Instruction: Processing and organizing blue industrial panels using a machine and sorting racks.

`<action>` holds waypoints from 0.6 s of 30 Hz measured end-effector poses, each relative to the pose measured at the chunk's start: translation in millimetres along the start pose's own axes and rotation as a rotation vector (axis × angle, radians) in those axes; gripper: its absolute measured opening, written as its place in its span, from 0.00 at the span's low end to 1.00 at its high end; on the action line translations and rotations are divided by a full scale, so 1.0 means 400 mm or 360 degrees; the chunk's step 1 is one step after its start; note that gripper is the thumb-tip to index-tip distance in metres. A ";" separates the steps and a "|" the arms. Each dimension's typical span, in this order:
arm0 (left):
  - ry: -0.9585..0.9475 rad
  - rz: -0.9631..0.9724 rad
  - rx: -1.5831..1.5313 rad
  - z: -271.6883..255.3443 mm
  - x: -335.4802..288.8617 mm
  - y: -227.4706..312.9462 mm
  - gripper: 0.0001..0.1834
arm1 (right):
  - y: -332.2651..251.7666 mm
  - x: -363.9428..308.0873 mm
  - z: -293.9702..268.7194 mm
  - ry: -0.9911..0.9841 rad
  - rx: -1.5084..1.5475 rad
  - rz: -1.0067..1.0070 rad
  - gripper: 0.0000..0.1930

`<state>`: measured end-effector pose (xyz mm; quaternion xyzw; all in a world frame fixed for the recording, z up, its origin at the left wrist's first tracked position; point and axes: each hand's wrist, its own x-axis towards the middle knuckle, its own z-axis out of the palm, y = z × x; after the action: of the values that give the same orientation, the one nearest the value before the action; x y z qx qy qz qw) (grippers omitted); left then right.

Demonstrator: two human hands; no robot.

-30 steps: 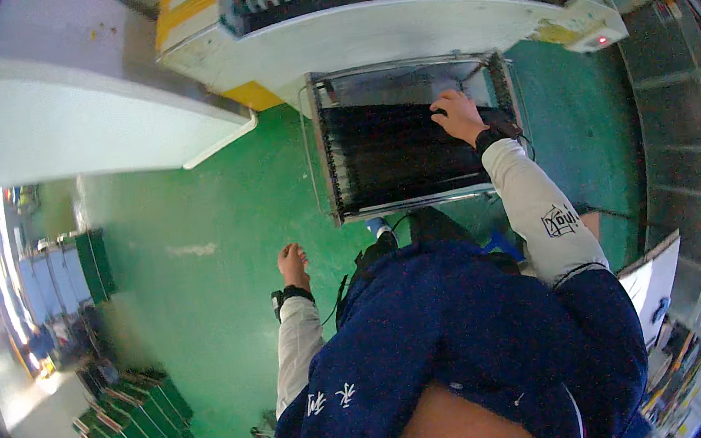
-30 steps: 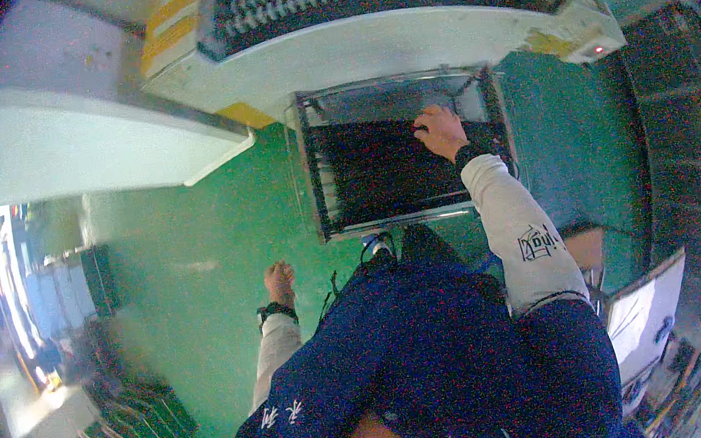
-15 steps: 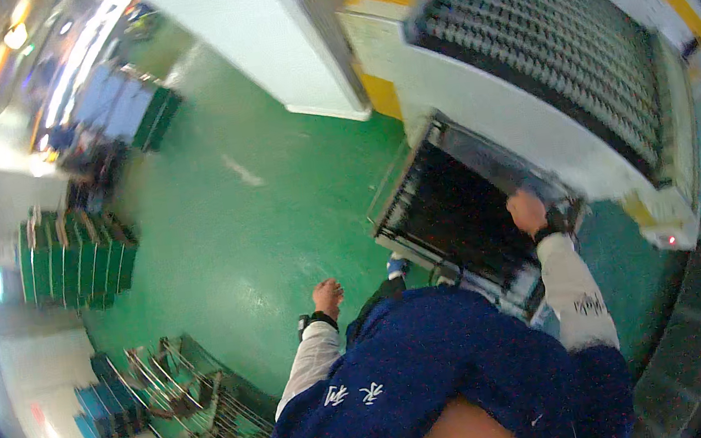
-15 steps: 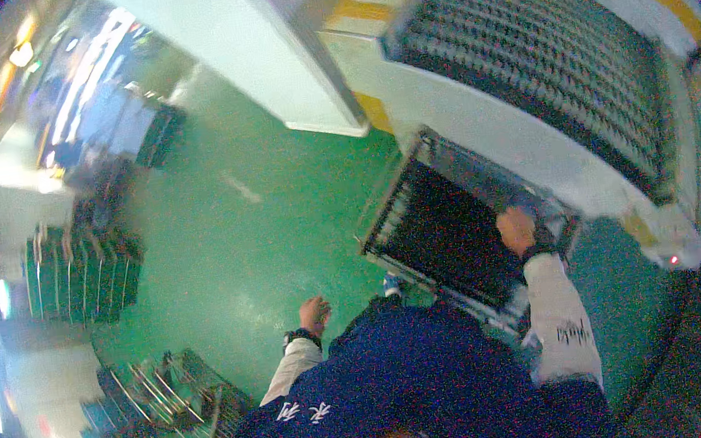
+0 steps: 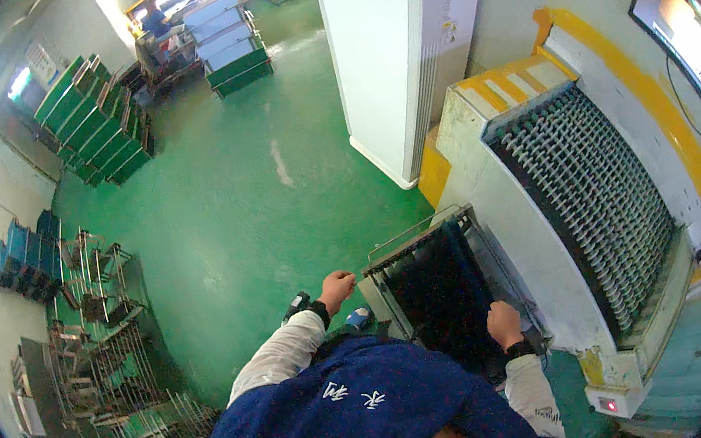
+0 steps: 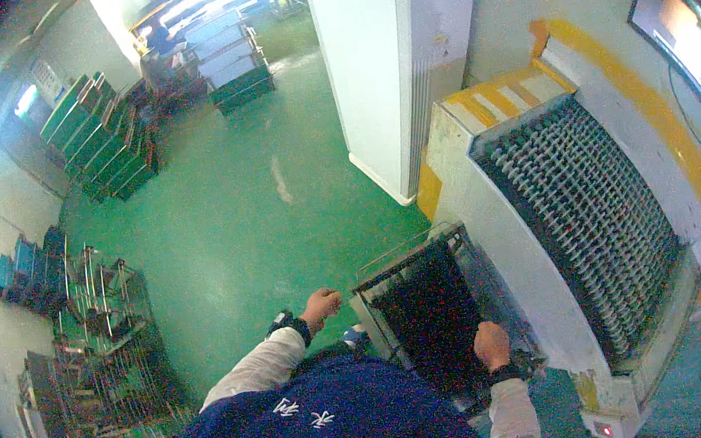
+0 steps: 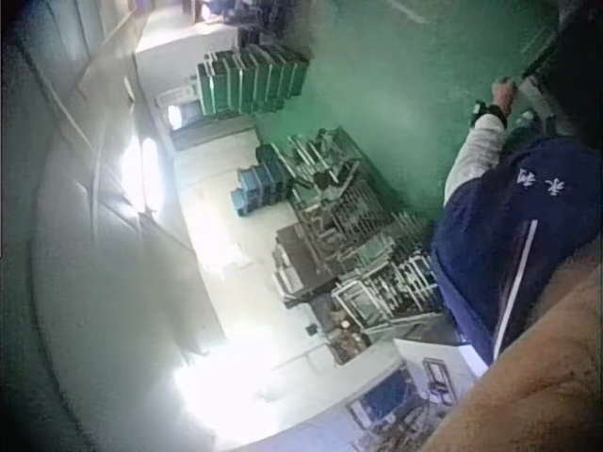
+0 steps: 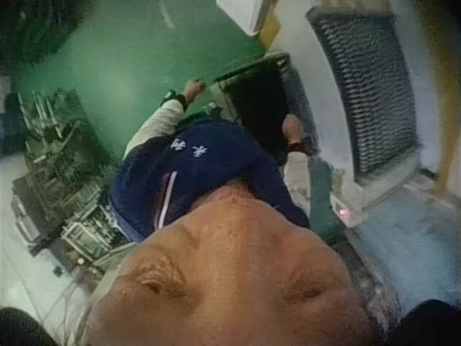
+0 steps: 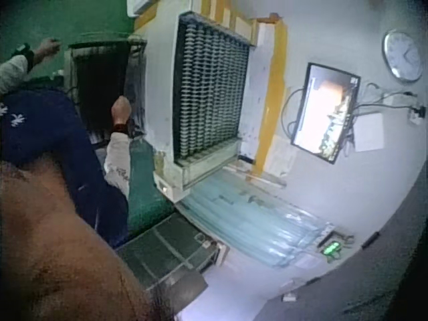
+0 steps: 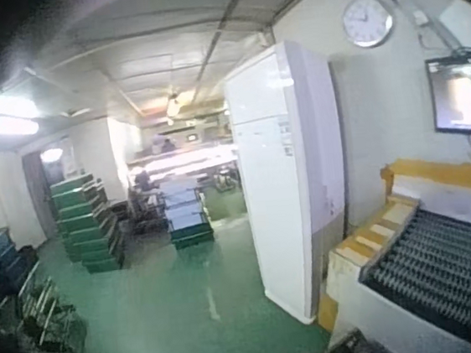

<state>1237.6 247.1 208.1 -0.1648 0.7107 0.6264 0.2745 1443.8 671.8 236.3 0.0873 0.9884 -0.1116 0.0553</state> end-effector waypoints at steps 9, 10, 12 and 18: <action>-0.0681 0.0248 0.0144 0.287 -0.084 0.214 0.19 | -0.035 -0.127 -0.441 0.0657 0.0299 0.0109 0.08; -0.0818 0.0318 0.0175 0.328 -0.090 0.227 0.21 | -0.033 -0.136 -0.473 0.0753 0.0368 0.0173 0.09; -0.1055 0.0309 0.0303 0.413 -0.127 0.240 0.25 | 0.024 -0.161 -0.513 0.0852 0.0362 0.0263 0.07; -0.1471 0.0225 0.0526 0.526 -0.203 0.208 0.31 | 0.147 -0.137 -0.495 0.1429 0.1293 0.0684 0.03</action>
<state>1292.6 457.9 309.4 0.2244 0.6140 0.5299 0.5402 1490.4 765.2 423.0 0.3356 0.7547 -0.4161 -0.3803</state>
